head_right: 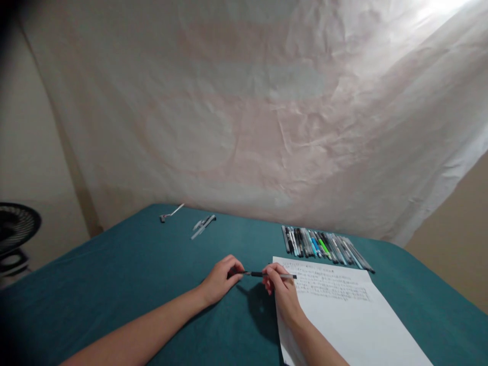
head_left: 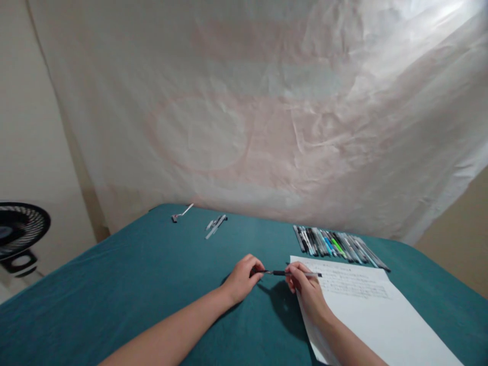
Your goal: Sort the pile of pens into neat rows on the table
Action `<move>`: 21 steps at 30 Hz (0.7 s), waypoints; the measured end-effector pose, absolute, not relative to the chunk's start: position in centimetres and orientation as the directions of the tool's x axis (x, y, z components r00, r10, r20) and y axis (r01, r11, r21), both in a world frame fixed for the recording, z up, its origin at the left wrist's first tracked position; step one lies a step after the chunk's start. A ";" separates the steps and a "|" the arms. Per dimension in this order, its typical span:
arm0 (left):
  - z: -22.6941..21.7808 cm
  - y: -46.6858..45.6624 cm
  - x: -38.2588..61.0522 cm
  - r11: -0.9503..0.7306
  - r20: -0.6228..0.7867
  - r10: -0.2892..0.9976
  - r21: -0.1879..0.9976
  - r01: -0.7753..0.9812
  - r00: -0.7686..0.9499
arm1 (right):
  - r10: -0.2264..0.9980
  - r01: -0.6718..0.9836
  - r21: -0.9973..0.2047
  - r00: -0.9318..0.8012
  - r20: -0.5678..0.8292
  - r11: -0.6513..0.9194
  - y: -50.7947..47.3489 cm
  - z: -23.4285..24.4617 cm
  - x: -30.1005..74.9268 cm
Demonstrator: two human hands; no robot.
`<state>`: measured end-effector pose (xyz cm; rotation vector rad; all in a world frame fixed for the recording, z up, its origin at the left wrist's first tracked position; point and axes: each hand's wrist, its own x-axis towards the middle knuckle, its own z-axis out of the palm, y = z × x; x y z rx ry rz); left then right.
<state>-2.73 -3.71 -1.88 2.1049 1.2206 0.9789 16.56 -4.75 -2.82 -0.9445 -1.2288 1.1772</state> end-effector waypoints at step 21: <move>-0.7 -4.2 -2.7 -0.532 0.332 0.830 0.712 0.459 0.448 | 0.966 0.145 -0.961 -0.145 0.214 0.235 -4.9 -2.6 16.4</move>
